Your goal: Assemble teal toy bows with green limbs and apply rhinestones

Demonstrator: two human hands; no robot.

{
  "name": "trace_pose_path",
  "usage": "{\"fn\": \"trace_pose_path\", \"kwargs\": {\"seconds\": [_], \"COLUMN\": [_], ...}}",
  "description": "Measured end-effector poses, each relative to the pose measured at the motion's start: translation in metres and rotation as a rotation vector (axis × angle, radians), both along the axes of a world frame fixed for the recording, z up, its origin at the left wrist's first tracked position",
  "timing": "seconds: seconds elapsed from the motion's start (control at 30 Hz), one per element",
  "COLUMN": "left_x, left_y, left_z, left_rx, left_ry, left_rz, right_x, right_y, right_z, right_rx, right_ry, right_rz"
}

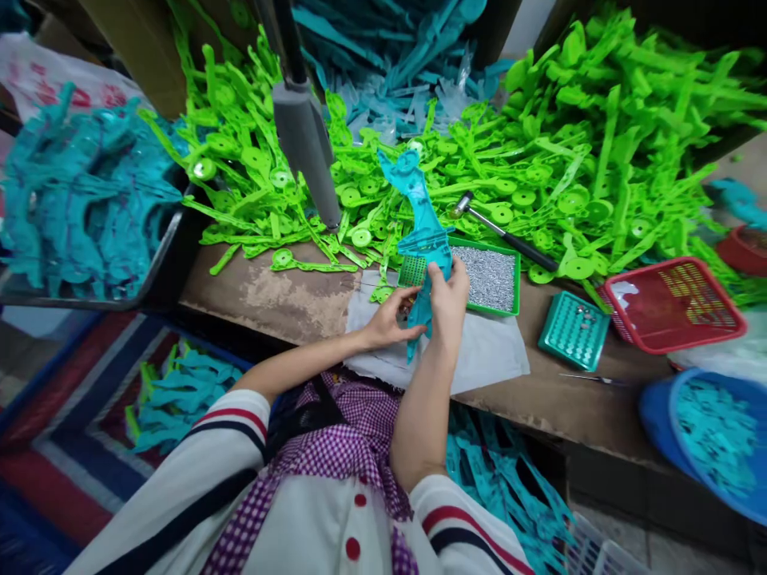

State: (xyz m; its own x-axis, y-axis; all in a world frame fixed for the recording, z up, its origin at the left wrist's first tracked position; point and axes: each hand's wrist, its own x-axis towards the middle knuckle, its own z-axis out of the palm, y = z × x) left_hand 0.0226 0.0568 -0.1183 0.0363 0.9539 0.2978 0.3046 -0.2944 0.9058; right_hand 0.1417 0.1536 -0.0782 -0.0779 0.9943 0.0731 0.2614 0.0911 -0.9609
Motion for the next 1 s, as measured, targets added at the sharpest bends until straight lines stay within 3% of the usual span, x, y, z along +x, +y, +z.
{"fn": "trace_pose_path", "kwargs": {"seconds": [0.13, 0.27, 0.33, 0.47, 0.53, 0.6, 0.7, 0.73, 0.8, 0.87, 0.93, 1.0], "left_x": [0.0, 0.0, -0.003, -0.015, -0.021, -0.029, -0.048, -0.055, -0.067, -0.073, -0.074, -0.072], "left_y": [-0.009, -0.018, -0.019, -0.008, 0.001, 0.002, -0.028, -0.045, -0.085, -0.122, -0.146, -0.156], "left_z": [0.0, -0.005, -0.001, 0.029, 0.051, 0.071, 0.094, 0.099, 0.105, 0.104, 0.099, 0.09], "left_rx": [0.155, 0.148, 0.142, 0.208, 0.197, 0.107, -0.057, -0.082, -0.144, -0.248, -0.308, -0.302], "left_ry": [0.081, 0.234, 0.25, 0.226, 0.203, 0.162, 0.088, 0.073, 0.006, -0.092, -0.199, -0.317], "left_rz": [0.042, -0.013, 0.062, 0.423, 0.417, 0.246, -0.064, -0.092, -0.064, -0.05, 0.071, 0.273], "right_x": [0.026, 0.068, 0.084, 0.104, 0.113, 0.126, 0.157, 0.168, 0.18, 0.175, 0.153, 0.123], "right_y": [-0.021, -0.06, -0.079, -0.112, -0.123, -0.132, -0.141, -0.142, -0.14, -0.128, -0.109, -0.087], "right_z": [0.007, 0.018, 0.028, 0.053, 0.061, 0.066, 0.064, 0.062, 0.056, 0.05, 0.044, 0.039], "right_rx": [-0.031, -0.13, -0.185, -0.275, -0.299, -0.292, -0.272, -0.279, -0.303, -0.311, -0.296, -0.305], "right_ry": [0.013, 0.02, 0.072, 0.154, 0.152, 0.116, -0.003, -0.052, -0.145, -0.213, -0.251, -0.258], "right_rz": [-0.026, -0.108, -0.13, -0.159, -0.138, -0.109, -0.063, -0.043, 0.03, 0.156, 0.326, 0.492]}}
